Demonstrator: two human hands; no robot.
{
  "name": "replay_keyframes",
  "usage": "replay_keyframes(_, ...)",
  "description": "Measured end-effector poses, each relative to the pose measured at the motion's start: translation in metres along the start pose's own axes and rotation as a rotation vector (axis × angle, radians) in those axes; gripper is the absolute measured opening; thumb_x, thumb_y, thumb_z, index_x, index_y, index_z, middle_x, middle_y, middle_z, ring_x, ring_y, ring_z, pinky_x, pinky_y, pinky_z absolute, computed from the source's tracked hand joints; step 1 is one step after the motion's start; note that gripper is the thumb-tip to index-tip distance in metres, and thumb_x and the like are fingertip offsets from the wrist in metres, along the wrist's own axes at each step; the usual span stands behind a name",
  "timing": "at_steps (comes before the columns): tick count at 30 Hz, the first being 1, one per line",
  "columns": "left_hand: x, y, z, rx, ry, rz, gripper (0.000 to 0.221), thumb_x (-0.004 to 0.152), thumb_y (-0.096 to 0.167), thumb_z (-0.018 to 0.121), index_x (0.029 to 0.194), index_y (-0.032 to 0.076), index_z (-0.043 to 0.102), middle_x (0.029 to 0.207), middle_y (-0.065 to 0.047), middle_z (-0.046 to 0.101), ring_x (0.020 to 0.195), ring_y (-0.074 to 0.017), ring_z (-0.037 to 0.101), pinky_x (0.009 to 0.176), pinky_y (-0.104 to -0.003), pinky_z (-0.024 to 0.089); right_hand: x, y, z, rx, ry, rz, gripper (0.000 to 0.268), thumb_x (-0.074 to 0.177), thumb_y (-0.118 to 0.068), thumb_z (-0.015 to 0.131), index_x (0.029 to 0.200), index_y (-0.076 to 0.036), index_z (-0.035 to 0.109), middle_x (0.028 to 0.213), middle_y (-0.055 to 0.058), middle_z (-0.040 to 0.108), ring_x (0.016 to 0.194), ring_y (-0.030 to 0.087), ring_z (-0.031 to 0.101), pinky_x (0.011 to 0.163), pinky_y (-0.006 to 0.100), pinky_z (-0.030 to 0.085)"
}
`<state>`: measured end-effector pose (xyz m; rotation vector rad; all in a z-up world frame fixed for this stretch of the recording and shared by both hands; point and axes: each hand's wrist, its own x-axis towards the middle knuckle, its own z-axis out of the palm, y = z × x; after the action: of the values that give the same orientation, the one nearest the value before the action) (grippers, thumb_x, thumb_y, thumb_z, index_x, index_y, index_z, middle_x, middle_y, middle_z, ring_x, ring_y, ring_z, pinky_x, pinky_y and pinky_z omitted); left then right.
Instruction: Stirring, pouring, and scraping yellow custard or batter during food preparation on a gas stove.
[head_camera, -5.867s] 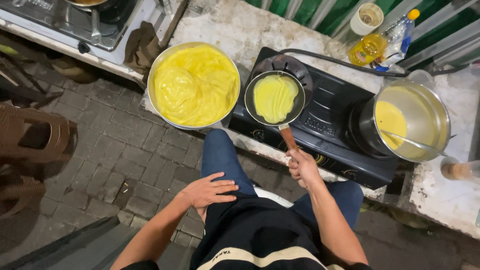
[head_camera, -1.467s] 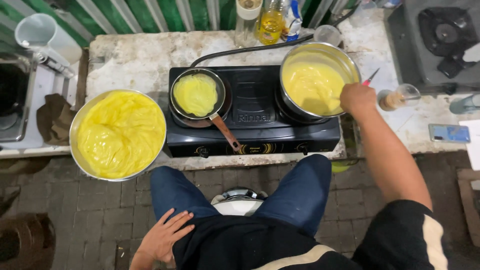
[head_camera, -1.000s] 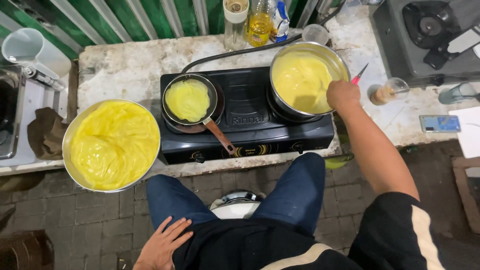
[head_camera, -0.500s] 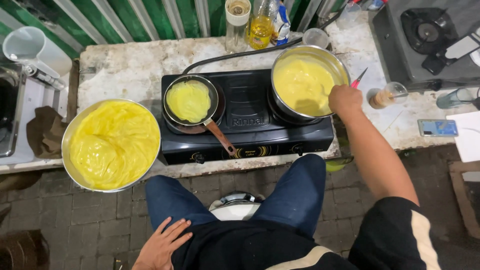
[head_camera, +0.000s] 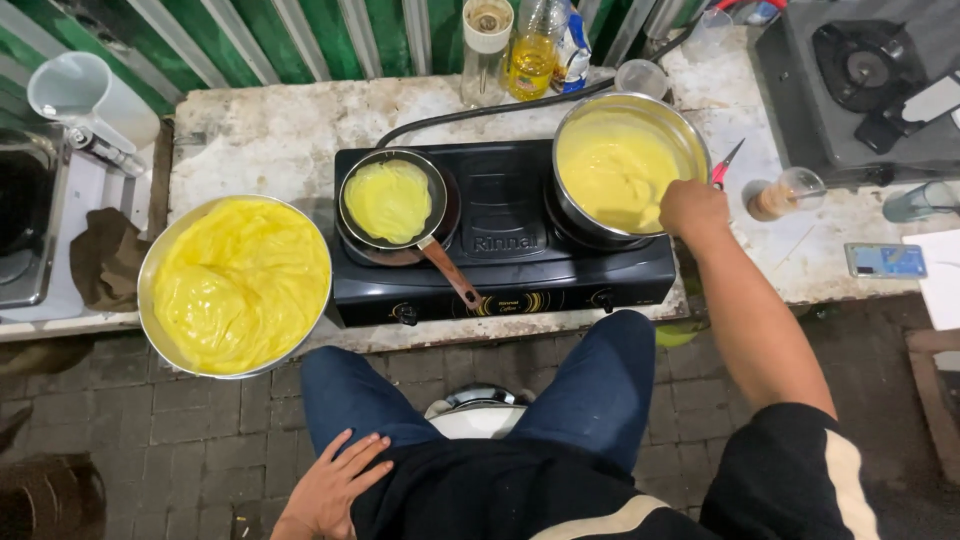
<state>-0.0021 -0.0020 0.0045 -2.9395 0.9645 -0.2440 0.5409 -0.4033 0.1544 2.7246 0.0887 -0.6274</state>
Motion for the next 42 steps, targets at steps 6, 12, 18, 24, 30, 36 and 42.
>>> replay_keyframes(6, 0.004, -0.007, 0.006, 0.075, 0.018, 0.036, 0.128, 0.060, 0.099, 0.061, 0.157, 0.026, 0.019, 0.167, -0.007, 0.011, 0.151, -0.0237, 0.016, 0.121, -0.046, 0.016, 0.047, 0.030, 0.043, 0.316, 0.025, -0.259, 0.037, 0.088, -0.034, 0.059, 0.113, -0.014, 0.077, 0.124, 0.012, 0.068, 0.113, 0.034, 0.061, 0.093, 0.043, 0.049)
replay_keyframes(12, 0.001, -0.003, 0.005, 0.002, 0.041, 0.032, 0.123, 0.051, 0.079, 0.066, 0.153, 0.024, 0.025, 0.167, -0.009, 0.013, 0.151, -0.0256, 0.016, 0.120, -0.049, 0.016, -0.020, 0.036, 0.028, 0.511, 0.330, -0.186, 0.048, 0.093, -0.014, 0.038, 0.137, -0.010, 0.057, 0.109, 0.034, 0.063, 0.103, 0.052, 0.054, 0.078, 0.060, 0.047)
replay_keyframes(18, -0.001, -0.003, 0.010, -0.013, 0.051, 0.029, 0.112, 0.061, 0.077, 0.062, 0.153, 0.026, 0.026, 0.167, -0.008, 0.015, 0.150, -0.0243, 0.019, 0.120, -0.048, 0.016, -0.038, 0.068, 0.028, 0.286, 1.005, -0.309, 0.044, 0.096, -0.003, 0.041, 0.132, -0.007, 0.066, 0.101, 0.018, 0.067, 0.071, 0.048, 0.064, 0.050, 0.059, 0.047)
replay_keyframes(24, 0.001, -0.003, 0.007, 0.012, 0.055, 0.025, 0.115, 0.064, 0.082, 0.061, 0.156, 0.025, 0.021, 0.166, -0.008, 0.014, 0.151, -0.0237, 0.018, 0.120, -0.047, 0.018, -0.073, 0.100, -0.010, 0.154, 1.248, -0.224, 0.031, 0.100, -0.004, 0.070, 0.131, -0.010, 0.072, 0.095, 0.008, 0.066, 0.062, 0.023, 0.056, 0.043, 0.033, 0.044)
replay_keyframes(30, -0.002, -0.003, 0.013, -0.063, 0.055, 0.037, 0.113, 0.057, 0.072, 0.067, 0.152, 0.023, 0.030, 0.165, -0.010, 0.017, 0.150, -0.0254, 0.020, 0.119, -0.050, 0.018, -0.072, 0.093, -0.001, 0.132, 1.097, -0.154, 0.050, 0.087, -0.013, 0.083, 0.133, -0.006, 0.065, 0.100, 0.010, 0.066, 0.061, 0.013, 0.053, 0.044, 0.020, 0.045)
replay_keyframes(36, -0.004, -0.004, 0.018, 0.020, 0.068, 0.049, 0.139, 0.042, 0.087, 0.071, 0.155, 0.023, 0.022, 0.167, -0.010, 0.012, 0.151, -0.0259, 0.016, 0.119, -0.049, 0.017, -0.032, 0.069, 0.065, 0.354, 0.926, -0.228, 0.054, 0.082, 0.002, 0.050, 0.134, -0.007, 0.061, 0.108, 0.021, 0.057, 0.083, 0.051, 0.058, 0.055, 0.061, 0.047)
replay_keyframes(42, -0.005, -0.003, 0.016, -0.054, 0.060, 0.042, 0.126, 0.044, 0.077, 0.072, 0.151, 0.024, 0.029, 0.166, -0.011, 0.015, 0.150, -0.0264, 0.018, 0.119, -0.051, 0.017, -0.045, 0.040, 0.062, 0.436, 0.529, -0.186, 0.055, 0.081, 0.006, 0.040, 0.135, -0.003, 0.050, 0.108, 0.028, 0.050, 0.080, 0.059, 0.056, 0.065, 0.065, 0.046)
